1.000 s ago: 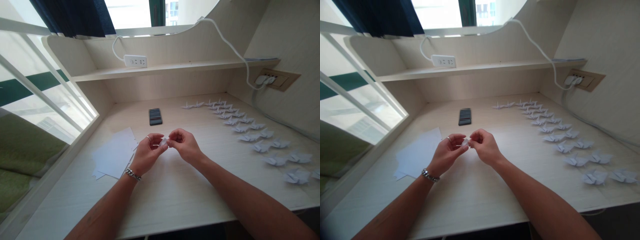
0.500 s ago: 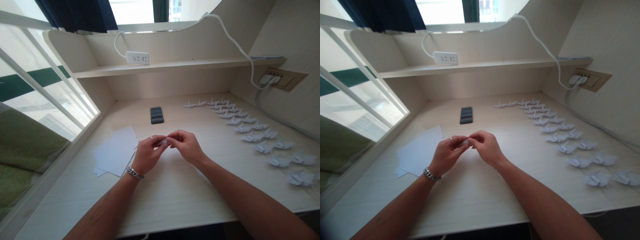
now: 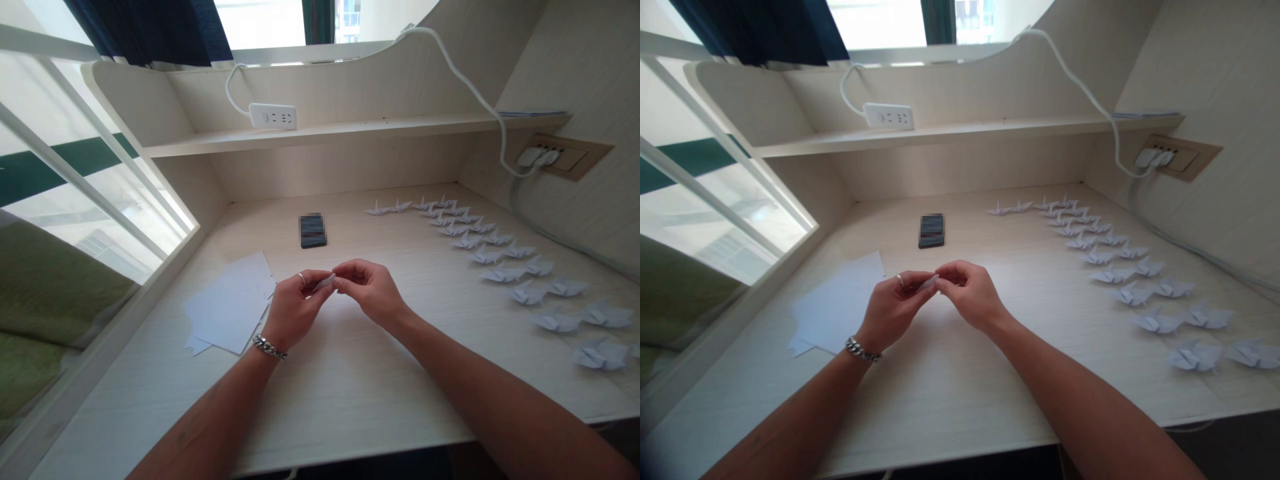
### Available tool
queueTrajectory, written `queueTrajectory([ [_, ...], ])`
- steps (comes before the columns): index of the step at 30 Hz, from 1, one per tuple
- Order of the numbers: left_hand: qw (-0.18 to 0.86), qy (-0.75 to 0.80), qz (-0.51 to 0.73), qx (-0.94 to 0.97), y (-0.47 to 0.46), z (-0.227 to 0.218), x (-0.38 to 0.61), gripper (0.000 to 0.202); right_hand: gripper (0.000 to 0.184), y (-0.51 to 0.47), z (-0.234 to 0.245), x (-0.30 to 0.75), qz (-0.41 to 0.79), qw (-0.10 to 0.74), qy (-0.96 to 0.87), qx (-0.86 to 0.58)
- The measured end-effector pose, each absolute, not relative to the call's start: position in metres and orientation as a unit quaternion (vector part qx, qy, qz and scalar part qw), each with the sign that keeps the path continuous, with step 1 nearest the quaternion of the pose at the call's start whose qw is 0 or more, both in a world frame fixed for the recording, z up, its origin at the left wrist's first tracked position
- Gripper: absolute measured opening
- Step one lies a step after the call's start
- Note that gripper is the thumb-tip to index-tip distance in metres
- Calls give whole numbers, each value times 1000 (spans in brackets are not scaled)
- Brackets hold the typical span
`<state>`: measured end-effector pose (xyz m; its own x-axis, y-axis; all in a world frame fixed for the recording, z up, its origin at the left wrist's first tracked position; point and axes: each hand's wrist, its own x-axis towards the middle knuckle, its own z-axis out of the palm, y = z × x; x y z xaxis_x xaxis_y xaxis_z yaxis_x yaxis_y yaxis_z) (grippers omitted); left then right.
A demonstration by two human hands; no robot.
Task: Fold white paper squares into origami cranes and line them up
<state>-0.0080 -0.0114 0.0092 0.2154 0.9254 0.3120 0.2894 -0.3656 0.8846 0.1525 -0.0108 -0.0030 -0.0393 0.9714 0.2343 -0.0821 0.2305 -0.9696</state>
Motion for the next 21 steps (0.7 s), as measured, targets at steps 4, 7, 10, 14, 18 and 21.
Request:
queueTrajectory([
  [4, 374, 419, 446, 697, -12, 10, -7, 25, 21, -10, -4, 153, 448, 555, -559, -422],
  [7, 436, 403, 459, 661, -11, 10, -7, 31, 22, -9, -4, 153, 434, 574, -544, -430],
  [10, 475, 400, 474, 624, -8, 9, -8, 33, 23, -9, -4, 153, 449, 582, -530, -423],
  [14, 485, 401, 507, 589, -5, 10, -9, 41, 23, -10, -2, 153, 452, 569, -549, -413],
  [18, 507, 422, 535, 529, -4, 12, -6, 44, 21, -14, -1, 151, 427, 578, -556, -417],
  [21, 513, 445, 522, 516, -6, 10, -4, 33, 18, -15, -2, 149, 401, 594, -553, -426],
])
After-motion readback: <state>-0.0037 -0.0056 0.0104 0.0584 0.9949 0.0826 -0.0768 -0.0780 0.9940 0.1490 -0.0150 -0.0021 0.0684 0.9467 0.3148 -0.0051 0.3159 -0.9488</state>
